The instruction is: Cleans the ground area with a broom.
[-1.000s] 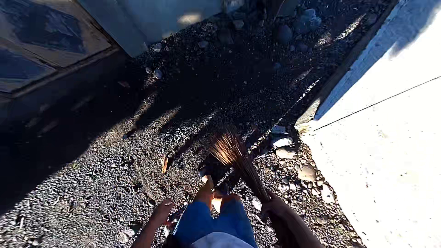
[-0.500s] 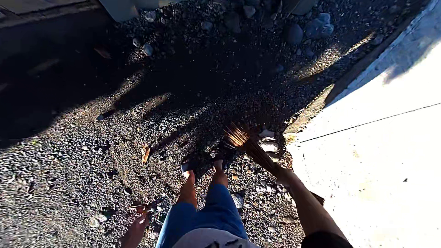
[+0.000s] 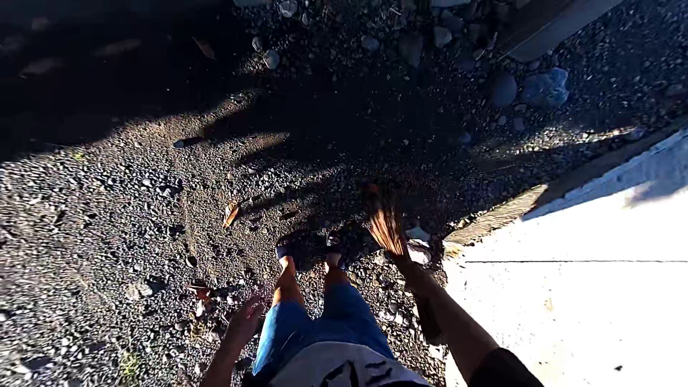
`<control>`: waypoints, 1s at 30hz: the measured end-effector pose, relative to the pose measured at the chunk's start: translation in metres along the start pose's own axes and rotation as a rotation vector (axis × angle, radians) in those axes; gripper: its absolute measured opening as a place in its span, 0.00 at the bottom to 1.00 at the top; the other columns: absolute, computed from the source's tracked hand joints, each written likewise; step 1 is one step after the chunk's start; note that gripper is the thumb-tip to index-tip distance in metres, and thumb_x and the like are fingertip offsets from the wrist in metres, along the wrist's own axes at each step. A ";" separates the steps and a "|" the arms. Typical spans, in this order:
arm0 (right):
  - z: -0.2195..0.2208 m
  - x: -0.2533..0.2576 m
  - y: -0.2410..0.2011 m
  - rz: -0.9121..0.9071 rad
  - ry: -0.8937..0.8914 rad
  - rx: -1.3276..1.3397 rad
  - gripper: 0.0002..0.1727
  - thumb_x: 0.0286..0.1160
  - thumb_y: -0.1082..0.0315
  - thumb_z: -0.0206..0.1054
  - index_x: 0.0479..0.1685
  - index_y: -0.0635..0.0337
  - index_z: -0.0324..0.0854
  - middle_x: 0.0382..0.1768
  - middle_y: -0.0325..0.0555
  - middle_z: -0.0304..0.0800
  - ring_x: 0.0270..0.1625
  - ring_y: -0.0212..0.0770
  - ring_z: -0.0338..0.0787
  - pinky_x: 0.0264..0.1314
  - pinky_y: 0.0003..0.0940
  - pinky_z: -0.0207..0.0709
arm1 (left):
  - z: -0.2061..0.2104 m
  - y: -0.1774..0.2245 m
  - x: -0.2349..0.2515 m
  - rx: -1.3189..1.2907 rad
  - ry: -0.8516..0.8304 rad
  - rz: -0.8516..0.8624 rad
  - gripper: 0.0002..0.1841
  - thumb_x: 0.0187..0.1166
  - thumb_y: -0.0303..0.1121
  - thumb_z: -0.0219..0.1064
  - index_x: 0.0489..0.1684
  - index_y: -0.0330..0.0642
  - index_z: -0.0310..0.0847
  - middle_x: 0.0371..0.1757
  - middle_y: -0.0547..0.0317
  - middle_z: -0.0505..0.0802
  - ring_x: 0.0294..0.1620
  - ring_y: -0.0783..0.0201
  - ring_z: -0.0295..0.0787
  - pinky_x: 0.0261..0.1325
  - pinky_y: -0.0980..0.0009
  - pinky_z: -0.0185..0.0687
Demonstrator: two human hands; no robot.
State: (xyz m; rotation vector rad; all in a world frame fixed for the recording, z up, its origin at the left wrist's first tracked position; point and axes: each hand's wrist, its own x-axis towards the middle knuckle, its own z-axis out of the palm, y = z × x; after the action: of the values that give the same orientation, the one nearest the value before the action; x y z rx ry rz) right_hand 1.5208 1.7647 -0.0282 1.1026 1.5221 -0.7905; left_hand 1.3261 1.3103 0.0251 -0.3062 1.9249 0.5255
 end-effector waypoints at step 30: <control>0.233 -0.100 -0.497 -0.354 -0.523 0.089 0.44 0.75 0.72 0.69 0.91 0.52 0.49 0.45 0.53 0.84 0.36 0.44 0.88 0.40 0.43 0.86 | -0.094 -0.272 -0.014 -0.638 0.125 -0.358 0.25 0.92 0.38 0.58 0.83 0.35 0.69 0.76 0.31 0.81 0.76 0.37 0.81 0.80 0.43 0.72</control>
State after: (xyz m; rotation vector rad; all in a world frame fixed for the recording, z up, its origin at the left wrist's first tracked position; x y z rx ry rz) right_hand 1.1445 1.3526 -0.0169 0.6177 1.2482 -1.2861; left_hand 1.3763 1.0267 0.0104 -1.0912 1.7182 0.8820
